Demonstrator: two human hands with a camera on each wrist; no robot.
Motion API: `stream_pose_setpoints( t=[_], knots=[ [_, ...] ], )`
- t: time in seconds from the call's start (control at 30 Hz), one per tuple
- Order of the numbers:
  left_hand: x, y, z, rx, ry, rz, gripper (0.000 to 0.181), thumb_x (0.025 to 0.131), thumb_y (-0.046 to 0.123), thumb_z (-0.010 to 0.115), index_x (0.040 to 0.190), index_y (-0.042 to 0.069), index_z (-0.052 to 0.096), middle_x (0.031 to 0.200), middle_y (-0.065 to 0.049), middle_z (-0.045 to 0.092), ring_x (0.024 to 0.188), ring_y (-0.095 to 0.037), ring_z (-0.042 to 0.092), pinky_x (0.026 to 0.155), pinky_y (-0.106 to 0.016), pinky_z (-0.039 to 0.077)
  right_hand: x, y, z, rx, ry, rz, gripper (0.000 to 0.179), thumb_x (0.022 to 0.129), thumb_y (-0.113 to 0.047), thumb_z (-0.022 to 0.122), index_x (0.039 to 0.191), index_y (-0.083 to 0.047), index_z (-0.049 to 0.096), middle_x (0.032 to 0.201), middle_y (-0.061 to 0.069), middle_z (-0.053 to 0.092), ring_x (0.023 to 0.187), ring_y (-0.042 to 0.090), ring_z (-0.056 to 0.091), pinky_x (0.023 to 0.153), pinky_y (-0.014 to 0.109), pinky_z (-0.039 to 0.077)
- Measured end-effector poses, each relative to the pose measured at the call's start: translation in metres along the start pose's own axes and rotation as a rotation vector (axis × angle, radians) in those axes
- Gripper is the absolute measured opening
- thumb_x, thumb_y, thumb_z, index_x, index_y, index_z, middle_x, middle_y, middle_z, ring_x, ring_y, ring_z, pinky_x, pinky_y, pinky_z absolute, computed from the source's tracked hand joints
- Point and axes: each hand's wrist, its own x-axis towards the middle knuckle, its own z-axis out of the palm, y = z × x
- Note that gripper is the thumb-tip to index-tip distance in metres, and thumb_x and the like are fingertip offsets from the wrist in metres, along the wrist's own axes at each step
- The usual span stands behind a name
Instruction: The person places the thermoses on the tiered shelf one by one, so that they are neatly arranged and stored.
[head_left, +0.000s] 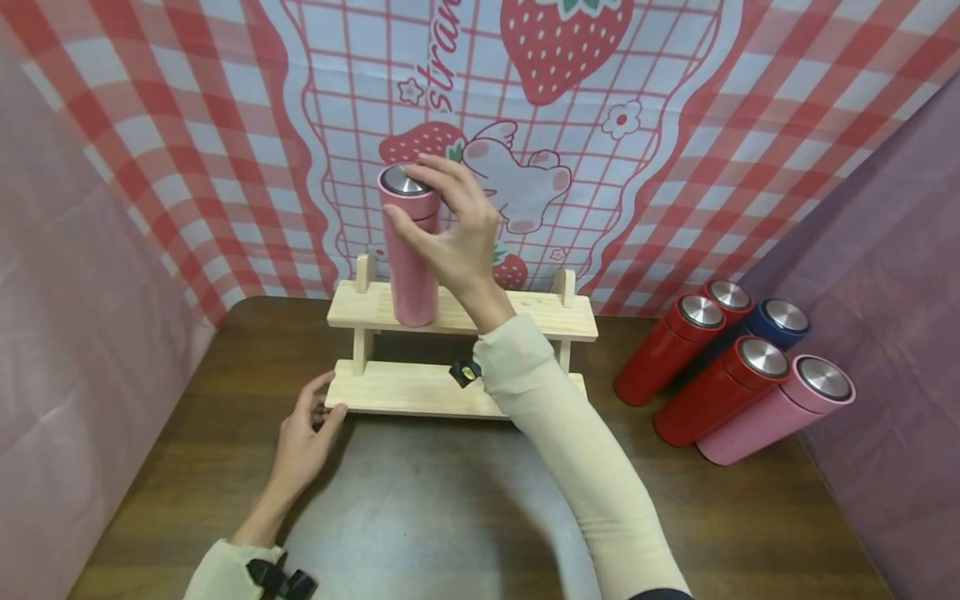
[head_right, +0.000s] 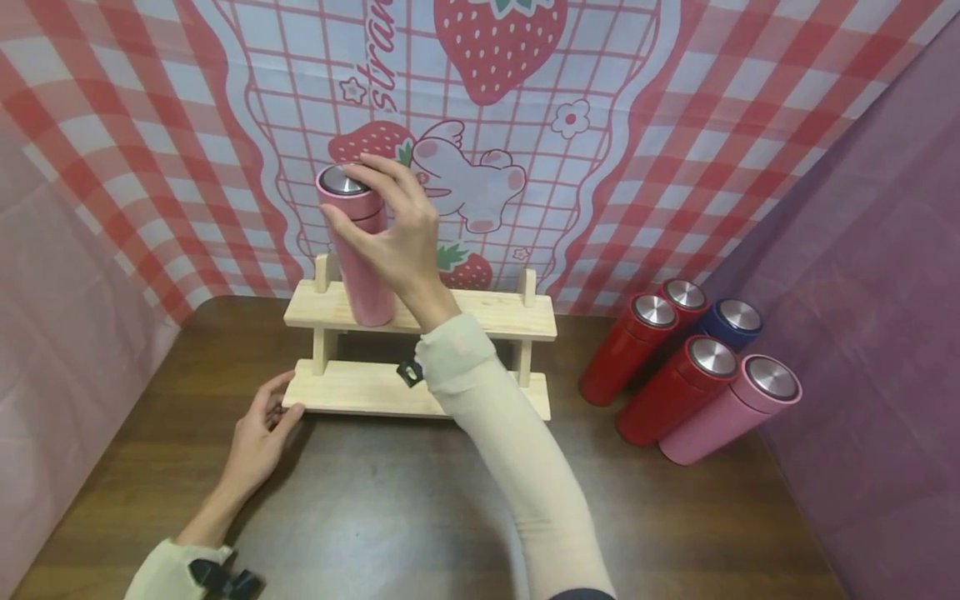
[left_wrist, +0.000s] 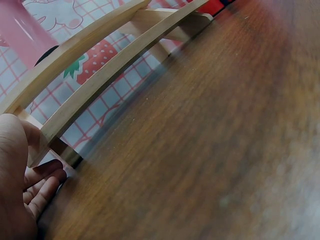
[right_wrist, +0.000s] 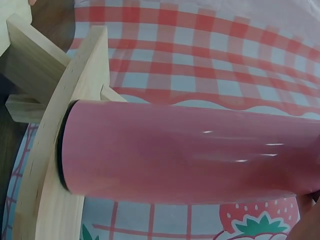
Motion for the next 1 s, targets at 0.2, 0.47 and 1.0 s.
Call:
stream_pose_setpoints(
  t=[0.2,0.47,1.0],
  knots=[
    [0.002,-0.031,0.003,0.026,-0.024,-0.021,0.057,0.11,0.026,0.074,0.162,0.019,0.054,0.111,-0.009,0.078,0.092,-0.009,0.068,0.081,-0.017,0.052,0.0,0.004,0.005,0.0,0.021,-0.009,0.044,0.087,-0.009,0.095,0.125,0.007,0.077,0.134,0.029,0.071,0.125,0.037,0.07,0.104,0.03,0.059],
    [0.002,-0.014,0.002,0.015,-0.018,-0.057,0.055,0.11,0.024,0.074,0.161,0.013,0.055,0.109,-0.012,0.077,0.091,-0.01,0.067,0.081,-0.016,0.05,-0.002,0.009,0.008,0.002,0.042,0.006,0.047,0.086,-0.008,0.096,0.126,0.007,0.077,0.136,0.03,0.069,0.126,0.035,0.07,0.105,0.031,0.059],
    [0.004,-0.031,0.004,0.039,-0.026,-0.043,0.057,0.11,0.027,0.074,0.162,0.017,0.053,0.112,-0.014,0.078,0.092,-0.018,0.069,0.081,-0.02,0.052,-0.001,0.014,0.019,0.003,0.024,0.092,0.052,0.085,-0.013,0.098,0.13,0.002,0.076,0.141,0.027,0.067,0.131,0.03,0.067,0.107,0.027,0.056]
  ],
)
